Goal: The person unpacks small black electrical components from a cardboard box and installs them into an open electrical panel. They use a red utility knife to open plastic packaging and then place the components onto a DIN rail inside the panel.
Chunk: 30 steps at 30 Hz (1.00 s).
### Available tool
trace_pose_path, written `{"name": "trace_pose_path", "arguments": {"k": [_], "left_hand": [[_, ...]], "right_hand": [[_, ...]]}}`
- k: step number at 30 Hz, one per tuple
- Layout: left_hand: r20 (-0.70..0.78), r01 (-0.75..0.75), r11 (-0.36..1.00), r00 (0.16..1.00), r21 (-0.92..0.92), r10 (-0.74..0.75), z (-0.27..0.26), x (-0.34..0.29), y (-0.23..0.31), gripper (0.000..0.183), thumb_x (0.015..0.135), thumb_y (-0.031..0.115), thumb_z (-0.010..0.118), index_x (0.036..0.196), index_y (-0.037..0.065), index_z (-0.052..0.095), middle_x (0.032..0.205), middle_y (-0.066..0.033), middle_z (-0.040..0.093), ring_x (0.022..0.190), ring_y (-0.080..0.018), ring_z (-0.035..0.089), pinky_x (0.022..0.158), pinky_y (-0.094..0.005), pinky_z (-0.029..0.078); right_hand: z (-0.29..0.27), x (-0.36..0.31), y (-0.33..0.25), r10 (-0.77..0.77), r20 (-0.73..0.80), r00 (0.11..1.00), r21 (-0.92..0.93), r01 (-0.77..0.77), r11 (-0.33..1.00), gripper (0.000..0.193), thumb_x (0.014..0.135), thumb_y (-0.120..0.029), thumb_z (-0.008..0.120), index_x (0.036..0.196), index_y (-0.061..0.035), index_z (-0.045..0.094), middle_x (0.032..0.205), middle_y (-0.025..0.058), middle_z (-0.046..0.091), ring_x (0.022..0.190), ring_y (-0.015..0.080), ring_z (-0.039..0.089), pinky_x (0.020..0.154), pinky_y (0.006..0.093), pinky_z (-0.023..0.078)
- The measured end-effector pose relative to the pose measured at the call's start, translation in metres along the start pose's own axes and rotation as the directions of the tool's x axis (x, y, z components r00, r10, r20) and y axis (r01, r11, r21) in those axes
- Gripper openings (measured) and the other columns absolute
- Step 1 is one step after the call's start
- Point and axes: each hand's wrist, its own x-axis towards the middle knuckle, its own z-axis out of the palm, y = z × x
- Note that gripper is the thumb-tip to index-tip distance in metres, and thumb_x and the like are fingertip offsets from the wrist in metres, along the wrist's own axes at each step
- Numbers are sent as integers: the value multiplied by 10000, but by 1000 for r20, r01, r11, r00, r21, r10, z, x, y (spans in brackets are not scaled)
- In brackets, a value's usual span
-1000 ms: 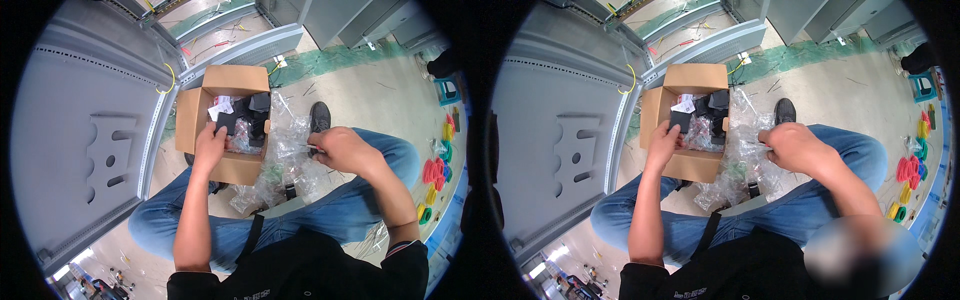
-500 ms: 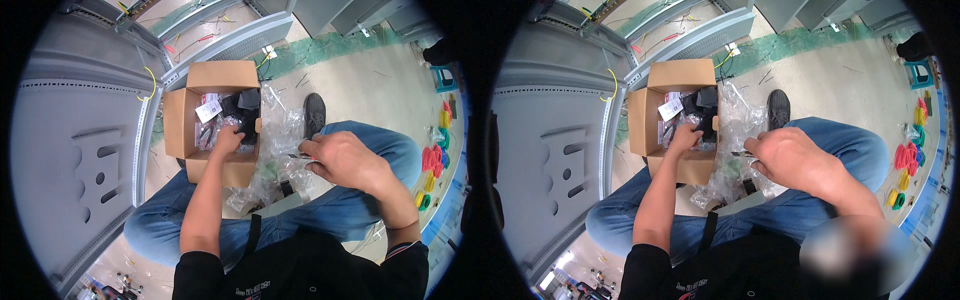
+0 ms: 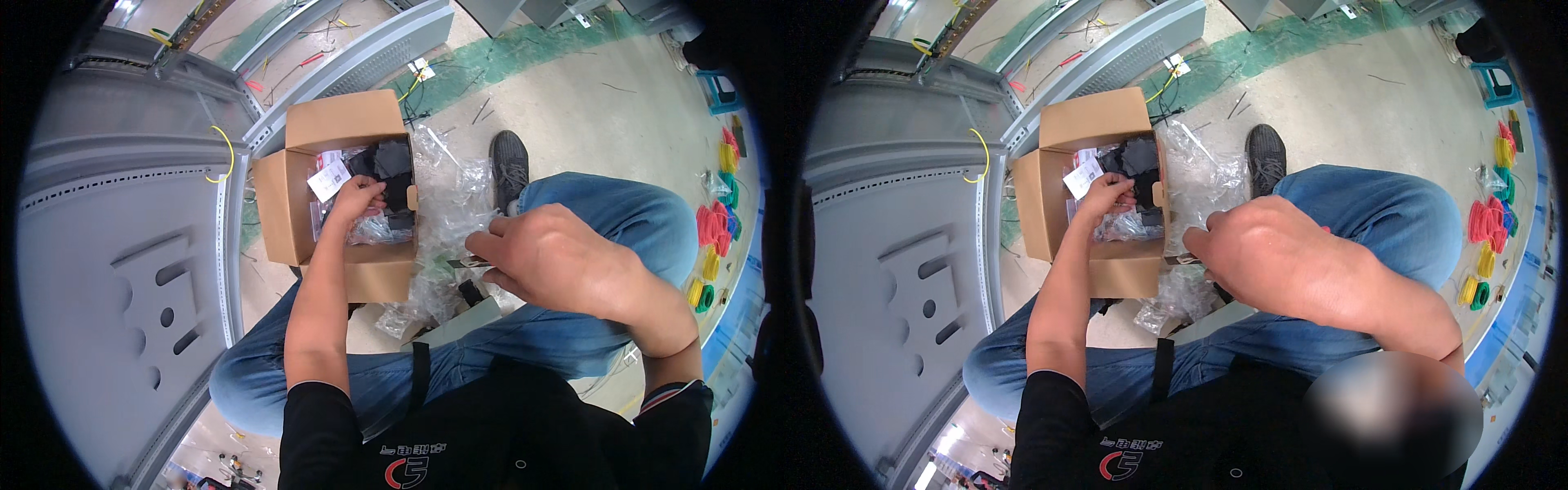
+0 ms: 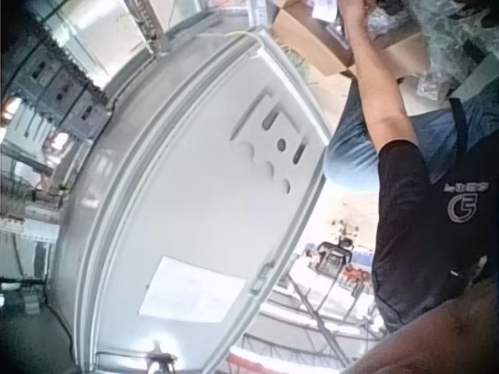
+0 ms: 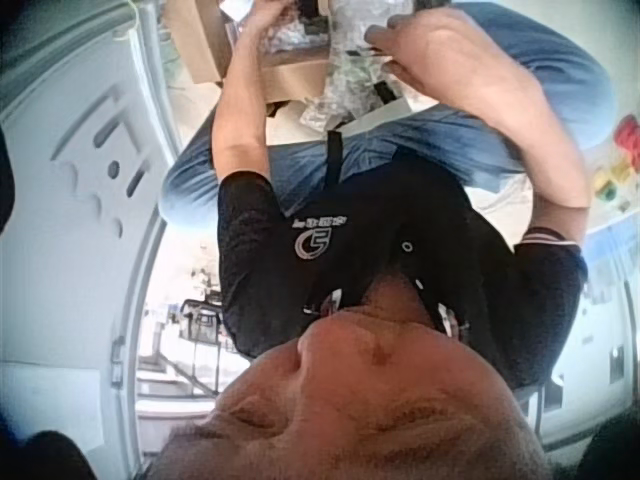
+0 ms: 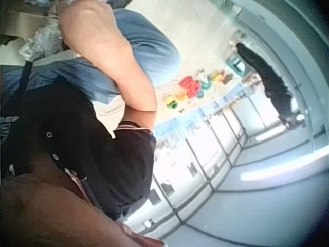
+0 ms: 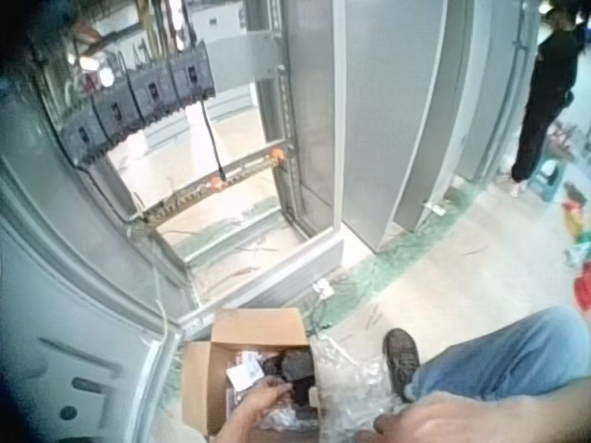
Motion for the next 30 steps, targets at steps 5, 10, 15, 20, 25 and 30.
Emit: {"name": "trace_pose_path", "arguments": {"k": [5,10,15,20,25,30], "left_hand": [[42,-248,571,936,783,349,-25,-2,-58,410,866,196,653,1258,96,718,1189,-272,707,1127,-445,678,987,-453,544],[13,-26,320,999,947,42,-1,-22,-84,409,876,240,654,1242,92,758,1316,-198,707,1253,-401,652,1078,-455,517],[-238,238,162,971,958,-22,-18,-38,-74,358,899,248,677,1172,39,776,1293,-190,725,1236,-339,686,1037,-442,549],[-168,141,187,976,972,136,-29,-34,-80,340,907,173,662,1230,98,740,1219,-172,748,1167,-356,707,1018,-468,555],[89,-109,224,991,969,97,-7,-27,-73,549,911,185,628,1456,224,579,1274,-199,717,1194,-392,683,1038,-485,535],[-46,50,71,997,996,-56,-24,-31,-63,463,940,214,607,1401,203,647,1303,-193,713,1199,-360,697,1037,-474,547]], "right_hand": [[-3,4,1,-27,-27,999,-8,27,1000,267,824,-131,785,1039,-23,669,799,157,625,772,393,668,668,459,534],[-1,11,-1,-55,-21,998,-34,54,998,275,821,-134,781,1044,-15,672,801,159,631,767,384,674,666,454,539],[0,12,-1,-81,-4,997,-34,81,996,275,819,-132,781,1044,-15,674,804,162,636,767,377,681,668,448,543],[-2,13,0,-68,-13,998,-28,68,997,251,835,-133,778,1034,-22,672,807,162,637,755,377,681,659,438,545],[-3,14,-5,-74,37,997,-74,77,994,241,824,-110,759,1030,-19,675,800,160,643,766,380,689,665,445,551],[-1,17,0,-61,44,997,-31,62,998,255,838,-102,768,1055,-25,660,852,160,638,795,398,678,672,458,541]]}}
